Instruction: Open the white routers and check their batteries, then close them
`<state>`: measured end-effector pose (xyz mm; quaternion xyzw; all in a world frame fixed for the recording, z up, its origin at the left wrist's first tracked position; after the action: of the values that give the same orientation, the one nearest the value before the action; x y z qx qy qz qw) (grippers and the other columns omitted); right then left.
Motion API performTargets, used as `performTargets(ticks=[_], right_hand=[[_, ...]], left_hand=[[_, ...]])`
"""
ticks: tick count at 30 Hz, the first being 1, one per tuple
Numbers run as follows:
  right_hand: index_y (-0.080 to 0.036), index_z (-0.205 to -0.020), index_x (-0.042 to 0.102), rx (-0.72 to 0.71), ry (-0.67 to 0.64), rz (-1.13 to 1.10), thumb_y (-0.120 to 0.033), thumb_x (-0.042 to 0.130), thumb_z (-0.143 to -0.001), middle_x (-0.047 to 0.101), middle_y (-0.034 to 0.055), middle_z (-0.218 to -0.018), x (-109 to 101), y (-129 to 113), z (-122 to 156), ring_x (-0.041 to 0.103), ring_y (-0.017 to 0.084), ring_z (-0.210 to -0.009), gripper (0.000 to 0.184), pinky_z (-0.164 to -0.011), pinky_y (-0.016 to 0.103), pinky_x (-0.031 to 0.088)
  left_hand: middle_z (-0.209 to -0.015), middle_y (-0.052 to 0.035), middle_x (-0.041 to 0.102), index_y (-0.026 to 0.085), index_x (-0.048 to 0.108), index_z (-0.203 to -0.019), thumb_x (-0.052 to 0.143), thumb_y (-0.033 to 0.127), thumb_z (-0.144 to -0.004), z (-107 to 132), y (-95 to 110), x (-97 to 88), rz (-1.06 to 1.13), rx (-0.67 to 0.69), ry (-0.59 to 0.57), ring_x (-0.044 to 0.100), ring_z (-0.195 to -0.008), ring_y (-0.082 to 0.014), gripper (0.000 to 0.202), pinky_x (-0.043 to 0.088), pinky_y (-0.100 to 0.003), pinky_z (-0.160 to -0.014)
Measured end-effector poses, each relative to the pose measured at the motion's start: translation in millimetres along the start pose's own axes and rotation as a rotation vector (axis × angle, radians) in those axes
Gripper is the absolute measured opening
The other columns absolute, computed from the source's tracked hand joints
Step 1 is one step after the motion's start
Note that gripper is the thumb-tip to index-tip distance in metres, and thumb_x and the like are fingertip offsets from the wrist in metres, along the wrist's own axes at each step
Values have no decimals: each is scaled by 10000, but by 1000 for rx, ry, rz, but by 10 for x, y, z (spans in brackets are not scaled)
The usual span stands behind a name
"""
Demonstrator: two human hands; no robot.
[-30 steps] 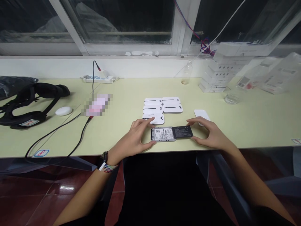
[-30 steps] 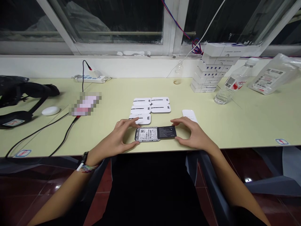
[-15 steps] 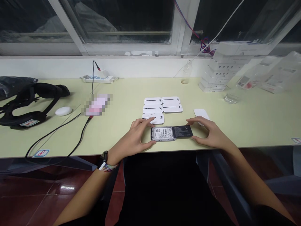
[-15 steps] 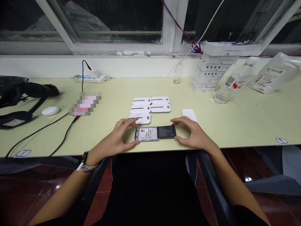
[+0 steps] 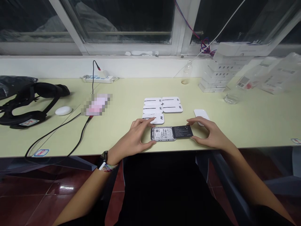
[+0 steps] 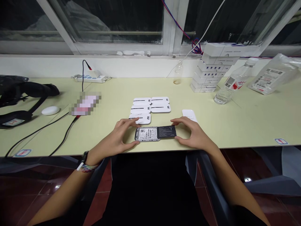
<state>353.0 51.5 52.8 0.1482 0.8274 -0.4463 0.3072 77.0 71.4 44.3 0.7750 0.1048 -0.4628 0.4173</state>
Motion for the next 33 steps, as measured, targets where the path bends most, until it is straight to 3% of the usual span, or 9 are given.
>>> performTargets(ticks=[8,13,19,33], right_hand=[[-357,-1402,680,14,80,-83,-250,813,-902,737,61,-1321,-11,15,-18,728,321,-1228,528,-1102,558,595],[-374,-1432,670,-41,108,-182,-232,812,-917,708,56,-1305,21,-114,-141,733,301,-1222,553,-1160,567,592],[-366,-1439,646,-66,48,-291,-181,809,-908,699,48,-1281,144,-321,-340,761,280,-1213,586,-1217,573,580],[-312,-1531,577,-81,-31,-129,-201,819,-831,756,52,-1201,292,-577,-599,780,269,-1112,750,-1080,510,666]], left_hand=[[-1511,-72,653,354,288,-1740,780,374,-1004,0,-15,14,9,-6,-6,427,-1511,-349,885,441,-604,-1271],[-1517,-78,647,349,289,-1742,783,381,-1003,3,-27,20,9,-11,-8,417,-1524,-349,890,430,-601,-1281],[-1510,-87,646,345,299,-1737,791,367,-997,-1,-17,15,4,-7,-5,429,-1510,-354,889,427,-616,-1279],[-1520,-97,634,344,305,-1735,783,390,-1001,-3,-16,12,9,-20,-12,427,-1515,-358,877,435,-608,-1270]])
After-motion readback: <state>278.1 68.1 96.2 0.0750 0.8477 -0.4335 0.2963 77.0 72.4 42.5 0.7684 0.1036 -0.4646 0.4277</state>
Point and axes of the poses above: each hand's wrist, its own z-axis away from the middle knuckle, its own x-axis out of the palm, y = z × x, the point moved 10 cm from there along -z, towards the middle knuckle
